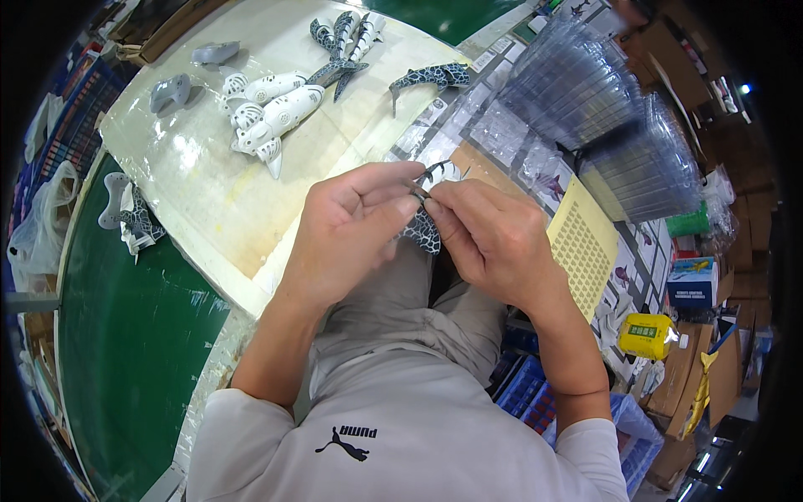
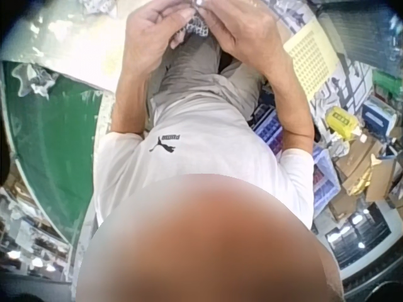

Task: The person assembles small white decorative figures by attaching patterned tail pieces to the body using a red-handled tool. They repeatedly pick up bodies and tails, align them, and press them together, placing completed figures on the table.

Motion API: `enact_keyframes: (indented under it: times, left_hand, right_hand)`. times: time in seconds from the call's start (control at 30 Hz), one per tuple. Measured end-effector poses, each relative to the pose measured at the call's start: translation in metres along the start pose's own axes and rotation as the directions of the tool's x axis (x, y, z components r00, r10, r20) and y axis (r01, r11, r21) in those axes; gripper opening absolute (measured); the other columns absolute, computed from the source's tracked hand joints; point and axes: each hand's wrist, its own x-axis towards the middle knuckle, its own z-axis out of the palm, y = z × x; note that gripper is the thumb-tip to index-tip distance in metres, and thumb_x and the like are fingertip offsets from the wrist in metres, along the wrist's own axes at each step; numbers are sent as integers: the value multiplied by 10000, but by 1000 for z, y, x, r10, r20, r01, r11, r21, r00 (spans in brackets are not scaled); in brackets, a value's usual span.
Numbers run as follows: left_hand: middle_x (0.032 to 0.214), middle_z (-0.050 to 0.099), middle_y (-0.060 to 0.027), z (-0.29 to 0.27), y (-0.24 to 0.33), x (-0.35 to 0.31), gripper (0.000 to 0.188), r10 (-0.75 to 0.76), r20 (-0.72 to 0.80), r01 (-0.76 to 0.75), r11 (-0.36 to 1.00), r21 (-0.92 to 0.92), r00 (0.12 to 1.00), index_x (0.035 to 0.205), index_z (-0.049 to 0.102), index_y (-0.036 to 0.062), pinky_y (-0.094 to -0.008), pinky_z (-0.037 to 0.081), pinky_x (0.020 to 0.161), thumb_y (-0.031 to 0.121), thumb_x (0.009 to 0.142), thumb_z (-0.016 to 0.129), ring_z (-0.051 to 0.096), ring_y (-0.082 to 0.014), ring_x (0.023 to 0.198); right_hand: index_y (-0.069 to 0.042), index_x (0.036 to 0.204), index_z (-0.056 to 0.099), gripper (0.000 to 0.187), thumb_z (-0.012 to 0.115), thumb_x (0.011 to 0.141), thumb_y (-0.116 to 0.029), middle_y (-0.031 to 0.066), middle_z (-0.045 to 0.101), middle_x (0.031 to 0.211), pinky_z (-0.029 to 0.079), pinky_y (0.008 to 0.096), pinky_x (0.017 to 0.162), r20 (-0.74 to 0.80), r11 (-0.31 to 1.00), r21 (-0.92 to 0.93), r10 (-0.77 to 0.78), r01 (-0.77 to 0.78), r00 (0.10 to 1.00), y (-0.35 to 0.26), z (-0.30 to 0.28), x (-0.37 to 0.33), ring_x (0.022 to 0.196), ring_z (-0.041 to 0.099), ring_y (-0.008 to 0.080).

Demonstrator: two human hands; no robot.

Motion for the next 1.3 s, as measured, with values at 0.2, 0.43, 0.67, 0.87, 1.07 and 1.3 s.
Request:
enact_keyframes:
  times: [0.2, 0.43, 0.67, 0.87, 1.07, 1.3]
  left_hand:
    - [1030, 739, -32, 1, 3, 0, 377, 19, 11, -19, 998, 55, 1000, 1343, 691, -16, -203, 454, 582, 98, 984, 685, 573, -26, 727]
    - [1019, 737, -16, 1, 5, 0, 369, 11, 10, -12, 999, 48, 1000, 1341, 694, -18, -200, 447, 583, 86, 987, 676, 571, -16, 731]
    - [995, 729, -2, 1, 3, 1, 360, 12, 23, -13, 999, 36, 1000, 1336, 693, -22, -195, 434, 575, 74, 990, 671, 567, -10, 729]
    - [992, 730, 6, 0, 5, 0, 353, 0, 17, -1, 998, 64, 1000, 1326, 697, -22, -186, 434, 581, 76, 987, 673, 571, -6, 739]
    - [1008, 739, -5, 0, 6, -1, 357, -7, 15, 6, 999, 45, 1000, 1324, 698, -20, -181, 437, 579, 81, 983, 676, 584, -10, 747]
    - [899, 684, -15, 2, 4, -1, 371, 26, -9, -26, 998, 49, 1000, 1322, 673, -80, -162, 332, 461, 69, 984, 703, 475, 0, 578]
  right_hand:
    - [-38, 915, 649, 100, 745, 886, -37, 118, 642, 762, 531, 402, 558, -13, 1000, -7, 5, -5, 1000, 0, 2, 0, 629, 668, 314]
    - [-5, 1007, 713, 103, 744, 909, -10, 146, 697, 827, 518, 391, 573, 4, 1000, 19, 22, -22, 1000, 0, 1, 1, 661, 690, 308]
    - [-44, 911, 650, 95, 740, 881, -46, 123, 646, 756, 528, 412, 554, -9, 999, -24, 46, -46, 999, -4, 3, -1, 634, 676, 321]
    - [-7, 1005, 708, 97, 740, 913, -11, 153, 716, 852, 541, 388, 595, 17, 998, 38, 50, -51, 999, -2, 2, -1, 694, 715, 314]
    - [-4, 1012, 714, 104, 742, 912, -15, 156, 722, 865, 542, 391, 597, 61, 997, -18, 76, -75, 995, -3, -1, -2, 699, 719, 316]
    - [-40, 878, 618, 119, 737, 879, -46, 137, 644, 738, 524, 413, 547, -5, 1000, 22, 16, -16, 1000, -2, 4, 0, 619, 663, 328]
